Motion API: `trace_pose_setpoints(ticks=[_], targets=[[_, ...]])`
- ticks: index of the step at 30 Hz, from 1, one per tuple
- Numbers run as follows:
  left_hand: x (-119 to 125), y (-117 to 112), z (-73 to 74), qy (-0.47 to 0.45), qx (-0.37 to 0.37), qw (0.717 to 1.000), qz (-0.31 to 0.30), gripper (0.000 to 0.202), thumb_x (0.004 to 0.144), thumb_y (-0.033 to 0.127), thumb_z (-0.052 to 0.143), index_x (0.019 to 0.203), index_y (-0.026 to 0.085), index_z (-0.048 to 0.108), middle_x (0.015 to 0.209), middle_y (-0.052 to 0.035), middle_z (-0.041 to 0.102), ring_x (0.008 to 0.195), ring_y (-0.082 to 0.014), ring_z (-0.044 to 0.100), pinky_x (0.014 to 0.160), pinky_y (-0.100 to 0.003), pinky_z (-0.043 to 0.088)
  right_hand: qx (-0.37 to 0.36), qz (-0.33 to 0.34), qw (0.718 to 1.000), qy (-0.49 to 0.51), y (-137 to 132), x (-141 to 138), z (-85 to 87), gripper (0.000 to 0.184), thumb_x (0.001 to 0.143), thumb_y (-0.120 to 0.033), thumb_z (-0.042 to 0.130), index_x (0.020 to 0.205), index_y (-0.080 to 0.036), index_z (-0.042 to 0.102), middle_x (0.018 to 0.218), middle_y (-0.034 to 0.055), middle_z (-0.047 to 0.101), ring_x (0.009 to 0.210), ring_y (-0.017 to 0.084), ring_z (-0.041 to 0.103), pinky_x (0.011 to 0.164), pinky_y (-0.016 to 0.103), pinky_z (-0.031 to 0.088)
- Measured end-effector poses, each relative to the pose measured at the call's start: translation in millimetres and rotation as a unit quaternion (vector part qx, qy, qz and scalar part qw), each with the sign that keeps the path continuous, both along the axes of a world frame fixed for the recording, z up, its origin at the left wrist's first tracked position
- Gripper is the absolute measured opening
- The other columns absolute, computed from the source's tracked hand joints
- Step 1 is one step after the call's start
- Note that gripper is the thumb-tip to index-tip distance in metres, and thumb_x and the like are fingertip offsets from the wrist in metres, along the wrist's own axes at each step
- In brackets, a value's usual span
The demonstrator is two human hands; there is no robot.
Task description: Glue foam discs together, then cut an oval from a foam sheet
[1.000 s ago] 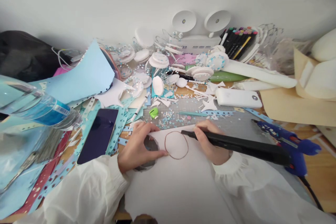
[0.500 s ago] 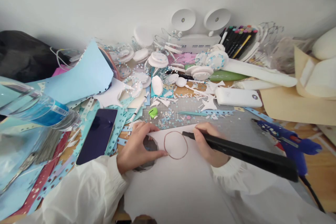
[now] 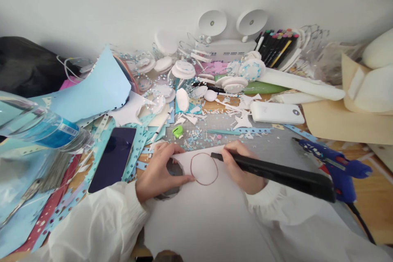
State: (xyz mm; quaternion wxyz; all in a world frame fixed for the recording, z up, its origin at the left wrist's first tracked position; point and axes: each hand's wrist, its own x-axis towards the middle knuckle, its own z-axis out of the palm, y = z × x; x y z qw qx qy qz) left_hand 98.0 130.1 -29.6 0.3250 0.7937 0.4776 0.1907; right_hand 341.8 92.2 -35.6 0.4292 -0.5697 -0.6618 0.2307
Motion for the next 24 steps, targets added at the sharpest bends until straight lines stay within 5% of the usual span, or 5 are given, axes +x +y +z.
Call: trace_pose_setpoints(ticks=[5,10,24], targets=[[0,-1,1.0,-0.006,-0.011,1.0,0.002,0.049,0.066,0.048,0.079,0.102,0.023,0.056,0.099,-0.0057,0.059,0.095,-0.0254,0.053,0.08,-0.039,0.048,0.023,-0.089,0.994,0.062,-4,-1,5.8,0.021,0.094,-0.035,0.049,0.079,-0.023,0.057,0.068,-0.0011,0.061,0.065,0.016,0.058,0.063,0.028,0.045],[0,-3,1.2,-0.028,-0.024,0.999,0.007,0.05,0.067,0.046,0.079,0.103,0.022,0.055,0.103,-0.0055,0.059,0.095,-0.0233,0.054,0.076,-0.035,0.049,0.048,-0.11,0.99,0.074,-7,-4,12.4,0.022,0.094,-0.036,0.05,0.079,-0.023,0.059,0.071,0.0005,0.062,0.068,0.018,0.058,0.066,0.03,0.046],[1,-2,0.1,-0.023,-0.024,0.999,0.01,0.049,0.066,0.043,0.08,0.103,0.023,0.055,0.102,-0.0052,0.059,0.094,-0.0234,0.054,0.077,-0.036,0.05,0.025,-0.07,0.997,0.01,-11,-8,10.4,0.021,0.093,-0.034,0.05,0.076,-0.024,0.057,0.067,0.0001,0.061,0.062,0.016,0.058,0.06,0.027,0.046]])
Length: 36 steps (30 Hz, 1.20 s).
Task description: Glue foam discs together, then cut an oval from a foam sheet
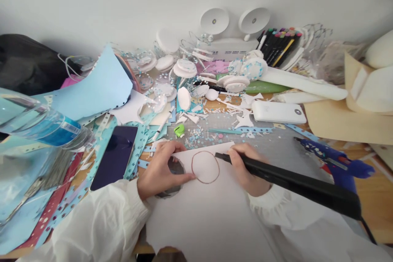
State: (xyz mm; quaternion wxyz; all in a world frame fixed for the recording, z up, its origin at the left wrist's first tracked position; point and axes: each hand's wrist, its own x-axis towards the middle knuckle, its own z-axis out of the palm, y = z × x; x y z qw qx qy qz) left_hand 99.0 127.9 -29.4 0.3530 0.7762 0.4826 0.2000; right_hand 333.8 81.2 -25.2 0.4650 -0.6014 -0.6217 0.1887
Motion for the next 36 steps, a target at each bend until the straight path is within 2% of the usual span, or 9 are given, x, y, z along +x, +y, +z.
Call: trace_pose_setpoints(ticks=[7,11,19,27,36], targets=[[-2,0,-0.9,-0.002,0.008,1.0,-0.011,0.052,0.068,0.043,0.079,0.108,0.023,0.052,0.107,-0.0059,0.058,0.102,-0.0254,0.053,0.079,-0.035,0.049,-0.012,0.016,1.0,0.008,0,-1,-1.9,0.02,0.094,-0.034,0.049,0.078,-0.024,0.056,0.067,-0.0009,0.059,0.06,0.015,0.055,0.058,0.026,0.044],[-2,-1,0.9,-0.001,0.023,1.0,-0.016,0.047,0.069,0.043,0.078,0.105,0.024,0.054,0.104,-0.0049,0.058,0.096,-0.0241,0.054,0.08,-0.035,0.048,-0.032,0.029,0.999,0.016,0,-2,-4.4,0.021,0.094,-0.036,0.049,0.078,-0.023,0.056,0.066,-0.0007,0.057,0.06,0.015,0.054,0.056,0.026,0.043],[-2,1,3.0,-0.005,0.067,0.997,-0.046,0.033,0.072,0.041,0.076,0.092,0.022,0.057,0.084,-0.0017,0.058,0.08,-0.0201,0.052,0.079,-0.036,0.044,-0.051,0.048,0.997,0.021,1,-4,-7.1,0.022,0.096,-0.033,0.047,0.077,-0.023,0.051,0.065,-0.002,0.052,0.061,0.014,0.051,0.057,0.025,0.043],[-3,1,3.0,-0.011,0.073,0.996,-0.051,0.032,0.073,0.041,0.076,0.09,0.022,0.057,0.084,-0.0014,0.056,0.08,-0.0196,0.053,0.075,-0.035,0.043,-0.075,0.066,0.995,0.014,2,-2,-3.8,0.027,0.095,-0.035,0.047,0.071,-0.024,0.045,0.059,-0.0023,0.046,0.055,0.015,0.047,0.052,0.027,0.039],[-2,1,3.4,-0.017,0.073,0.996,-0.05,0.032,0.073,0.041,0.077,0.089,0.021,0.057,0.083,-0.0007,0.055,0.079,-0.0188,0.051,0.075,-0.034,0.041,-0.108,0.058,0.991,0.044,1,4,-10.7,0.03,0.095,-0.035,0.049,0.068,-0.021,0.046,0.056,-0.005,0.044,0.053,0.011,0.044,0.053,0.025,0.035]])
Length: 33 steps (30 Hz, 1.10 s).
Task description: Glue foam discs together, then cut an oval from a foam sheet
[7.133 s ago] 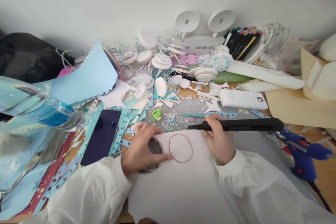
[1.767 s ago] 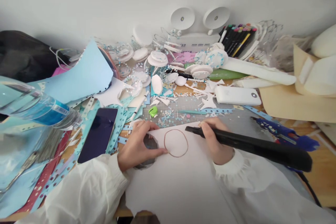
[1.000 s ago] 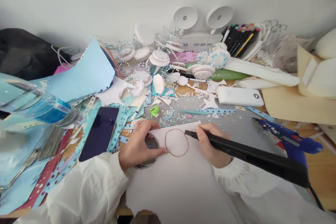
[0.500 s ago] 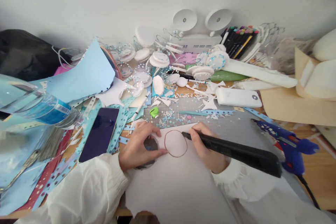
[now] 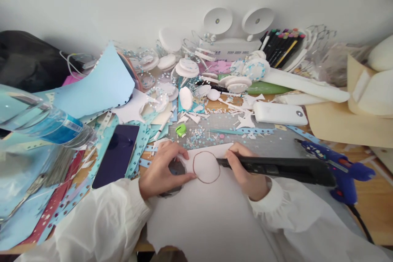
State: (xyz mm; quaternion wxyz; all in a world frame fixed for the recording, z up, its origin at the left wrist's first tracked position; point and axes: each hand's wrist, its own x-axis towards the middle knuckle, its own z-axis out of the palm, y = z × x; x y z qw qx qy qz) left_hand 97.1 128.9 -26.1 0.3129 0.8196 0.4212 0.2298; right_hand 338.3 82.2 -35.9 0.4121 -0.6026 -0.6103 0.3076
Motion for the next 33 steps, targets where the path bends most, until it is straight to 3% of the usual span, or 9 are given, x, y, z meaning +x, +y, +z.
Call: trace_pose_setpoints(ticks=[8,14,17,25,33], targets=[[0,1,-1.1,-0.004,0.012,1.0,-0.005,0.031,0.074,0.038,0.077,0.089,0.02,0.056,0.081,-0.0002,0.054,0.078,-0.0187,0.049,0.073,-0.032,0.039,0.009,-0.001,1.0,0.014,3,1,-2.0,0.032,0.095,-0.036,0.047,0.067,-0.02,0.05,0.059,-0.0032,0.048,0.057,0.012,0.046,0.056,0.025,0.036],[-1,-1,-2.2,-0.014,0.006,1.0,0.013,0.034,0.072,0.038,0.078,0.089,0.021,0.055,0.082,-0.0001,0.054,0.078,-0.0184,0.049,0.07,-0.03,0.039,0.021,-0.042,0.998,-0.029,-8,-8,19.5,0.021,0.094,-0.037,0.051,0.079,-0.022,0.056,0.064,-0.0026,0.057,0.061,0.014,0.054,0.057,0.024,0.04],[-2,-2,-3.3,-0.022,0.01,0.999,0.023,0.034,0.072,0.038,0.078,0.089,0.021,0.054,0.082,0.0,0.053,0.077,-0.0178,0.049,0.07,-0.03,0.04,0.009,-0.031,0.999,-0.034,-13,-12,23.9,0.019,0.094,-0.037,0.051,0.084,-0.023,0.056,0.067,-0.0022,0.058,0.061,0.013,0.055,0.056,0.023,0.04],[-1,-1,-7.4,-0.002,0.012,1.0,0.027,0.034,0.072,0.038,0.078,0.09,0.021,0.054,0.081,0.0009,0.052,0.076,-0.0175,0.049,0.07,-0.029,0.039,0.066,-0.013,0.997,-0.033,-11,-5,1.6,0.014,0.091,-0.029,0.053,0.079,-0.021,0.052,0.062,-0.003,0.055,0.053,0.011,0.051,0.052,0.022,0.04],[-2,0,-6.7,-0.002,0.014,0.999,0.03,0.034,0.072,0.04,0.077,0.089,0.022,0.055,0.081,0.0007,0.053,0.076,-0.0175,0.05,0.07,-0.029,0.041,0.109,-0.008,0.993,-0.039,-12,-7,-2.2,0.019,0.089,-0.024,0.053,0.072,-0.021,0.046,0.056,-0.0053,0.042,0.048,0.009,0.039,0.046,0.022,0.034]])
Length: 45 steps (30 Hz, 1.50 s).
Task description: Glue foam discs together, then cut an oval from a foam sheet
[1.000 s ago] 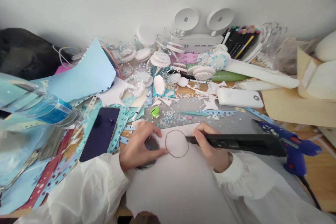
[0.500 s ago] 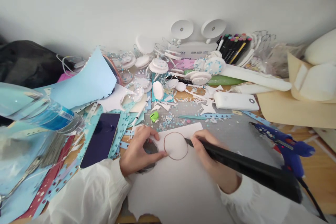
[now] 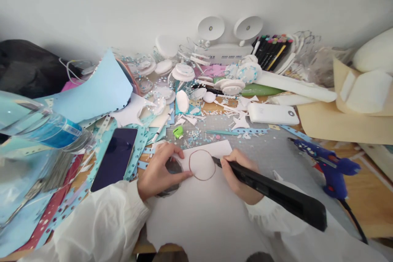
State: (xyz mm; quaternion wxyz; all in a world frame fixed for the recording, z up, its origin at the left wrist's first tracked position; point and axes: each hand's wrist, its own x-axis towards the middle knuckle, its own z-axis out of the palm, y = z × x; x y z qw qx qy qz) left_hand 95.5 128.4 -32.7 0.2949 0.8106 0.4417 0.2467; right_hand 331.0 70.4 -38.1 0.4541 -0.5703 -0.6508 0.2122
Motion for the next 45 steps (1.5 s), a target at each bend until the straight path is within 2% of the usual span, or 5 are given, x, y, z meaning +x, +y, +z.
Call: trace_pose_setpoints(ticks=[20,27,34,39,45], targets=[[0,0,1.5,0.002,-0.002,1.0,0.002,0.033,0.072,0.041,0.077,0.088,0.022,0.055,0.081,0.0,0.054,0.076,-0.0174,0.05,0.069,-0.03,0.042,-0.026,-0.032,0.999,0.034,-1,-6,3.2,0.025,0.089,-0.026,0.053,0.066,-0.021,0.044,0.055,-0.0049,0.04,0.049,0.01,0.037,0.047,0.023,0.031],[1,1,1.2,-0.001,0.009,1.0,0.005,0.032,0.071,0.039,0.077,0.087,0.022,0.056,0.078,0.0011,0.054,0.073,-0.0169,0.051,0.067,-0.029,0.042,-0.048,-0.077,0.985,0.149,-5,7,-1.8,0.025,0.093,-0.033,0.052,0.071,-0.023,0.044,0.051,-0.0055,0.039,0.045,0.011,0.041,0.045,0.025,0.035],[2,0,1.7,0.001,-0.002,1.0,0.004,0.018,0.081,0.034,0.067,0.088,0.021,0.057,0.082,-0.0012,0.056,0.077,-0.018,0.054,0.071,-0.031,0.044,-0.083,0.051,0.975,0.201,10,13,-1.0,0.024,0.095,-0.038,0.047,0.077,-0.024,0.043,0.046,-0.0099,0.037,0.036,0.009,0.036,0.038,0.022,0.029],[1,-1,1.1,-0.007,-0.013,1.0,0.004,0.015,0.084,0.033,0.063,0.09,0.021,0.056,0.083,-0.0023,0.056,0.078,-0.0181,0.054,0.072,-0.032,0.045,-0.093,0.173,0.972,0.13,19,16,15.6,0.015,0.083,-0.029,0.061,0.072,-0.02,0.055,0.057,-0.0034,0.055,0.046,0.01,0.049,0.044,0.021,0.038],[1,0,1.2,-0.01,-0.015,1.0,0.002,0.015,0.084,0.034,0.062,0.089,0.021,0.056,0.082,-0.0026,0.058,0.077,-0.018,0.054,0.071,-0.033,0.046,-0.064,0.242,0.968,0.011,17,21,12.4,0.003,0.084,-0.023,0.059,0.082,-0.021,0.059,0.062,-0.0027,0.061,0.05,0.01,0.054,0.047,0.02,0.042]])
